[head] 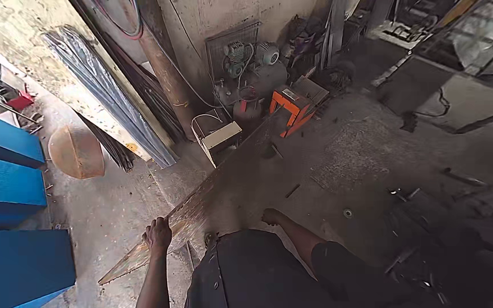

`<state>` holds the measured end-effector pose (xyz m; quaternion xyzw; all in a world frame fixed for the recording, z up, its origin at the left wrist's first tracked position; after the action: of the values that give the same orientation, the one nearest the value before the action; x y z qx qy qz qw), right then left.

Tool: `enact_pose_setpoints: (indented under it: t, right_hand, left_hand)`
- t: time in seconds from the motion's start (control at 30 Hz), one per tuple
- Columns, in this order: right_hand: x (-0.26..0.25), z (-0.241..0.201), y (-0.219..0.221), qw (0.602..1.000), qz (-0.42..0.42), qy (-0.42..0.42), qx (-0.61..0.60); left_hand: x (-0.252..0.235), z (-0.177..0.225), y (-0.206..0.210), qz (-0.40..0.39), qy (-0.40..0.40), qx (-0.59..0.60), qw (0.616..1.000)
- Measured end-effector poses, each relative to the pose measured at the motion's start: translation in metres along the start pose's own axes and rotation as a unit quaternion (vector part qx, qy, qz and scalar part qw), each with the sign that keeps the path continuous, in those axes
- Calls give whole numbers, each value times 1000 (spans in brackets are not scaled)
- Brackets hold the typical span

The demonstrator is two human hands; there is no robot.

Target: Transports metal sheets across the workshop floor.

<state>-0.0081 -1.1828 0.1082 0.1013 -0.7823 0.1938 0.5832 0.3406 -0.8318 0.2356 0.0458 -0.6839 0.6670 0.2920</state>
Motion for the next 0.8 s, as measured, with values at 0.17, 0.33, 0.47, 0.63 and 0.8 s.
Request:
enact_pose_setpoints:
  t: [0.17,0.33,0.47,0.63,0.8]
  right_hand:
    - [-6,49,27,996,19,3,-91]
    - [-8,65,60,995,8,4,-99]
    - [-5,65,73,995,16,-11,-98]
    - [-2,73,77,986,26,-11,-166]
    - [3,92,73,979,24,5,-203]
  left_hand:
    - [-1,1,0,0,0,-1,1000]
    - [-10,-1,-3,-17,-6,-14,1000]
    - [-17,-3,-8,-35,-2,-7,999]
    - [-21,-3,-12,-36,-7,2,999]
    - [-20,-3,-7,-22,-12,-13,1000]
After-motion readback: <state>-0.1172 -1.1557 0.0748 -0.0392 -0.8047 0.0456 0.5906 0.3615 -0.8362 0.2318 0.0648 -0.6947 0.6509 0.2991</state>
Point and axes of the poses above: each hand's wrist, its own x-axis away from the middle knuckle, its own y-axis out of the palm, z = x × y, the point moved 3 cm from there along -x, towards the middle knuckle, and after that the axes turned 14 degrees about -z, right-handed, at the moved point
